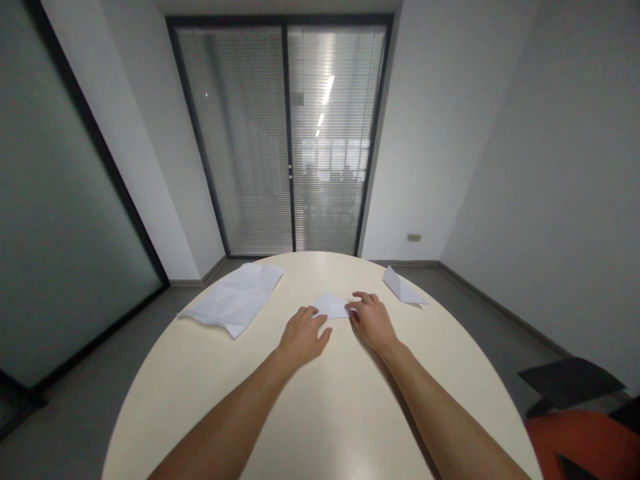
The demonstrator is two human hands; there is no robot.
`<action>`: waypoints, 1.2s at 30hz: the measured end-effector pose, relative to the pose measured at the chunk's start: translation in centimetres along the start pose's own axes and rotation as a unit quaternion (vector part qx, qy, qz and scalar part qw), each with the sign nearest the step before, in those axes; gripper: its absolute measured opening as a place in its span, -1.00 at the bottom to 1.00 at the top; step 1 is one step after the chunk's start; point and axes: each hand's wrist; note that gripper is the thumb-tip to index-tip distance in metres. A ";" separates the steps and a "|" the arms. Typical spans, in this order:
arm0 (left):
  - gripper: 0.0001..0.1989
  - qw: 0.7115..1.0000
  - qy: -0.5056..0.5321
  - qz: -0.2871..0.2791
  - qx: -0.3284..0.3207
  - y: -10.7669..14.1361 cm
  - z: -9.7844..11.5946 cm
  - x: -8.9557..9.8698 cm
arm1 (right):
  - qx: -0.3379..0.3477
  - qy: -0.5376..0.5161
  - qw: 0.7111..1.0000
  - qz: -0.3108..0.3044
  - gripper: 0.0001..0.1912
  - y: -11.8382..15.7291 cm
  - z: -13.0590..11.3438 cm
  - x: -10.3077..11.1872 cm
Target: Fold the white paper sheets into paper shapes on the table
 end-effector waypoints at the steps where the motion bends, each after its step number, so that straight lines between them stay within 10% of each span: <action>1: -0.68 1.000 -0.002 0.000 -0.002 0.0 0.0 0.0 | 0.018 -0.008 1.000 -0.008 -0.70 0.2 -0.6 0.1; 12: -0.56 0.998 0.024 -0.035 -0.045 -0.1 -0.4 -0.8 | 0.144 -0.089 0.981 -0.089 -0.55 1.2 -2.1 -1.3; 29: -0.44 0.993 0.058 -0.106 0.000 0.0 -0.7 -0.7 | -0.089 0.019 0.981 -0.169 -0.25 0.8 -0.7 -1.6; 36: -0.53 0.993 0.085 -0.071 -0.031 -0.1 -0.7 -0.2 | 0.087 -0.068 0.976 -0.190 -0.35 1.0 -1.3 -1.1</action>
Point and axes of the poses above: each hand's wrist, its own y-axis away from the middle knuckle, its own x-axis out of the back of the hand, z = x × y, and after that the axes turned 9 degrees about -x, right-handed
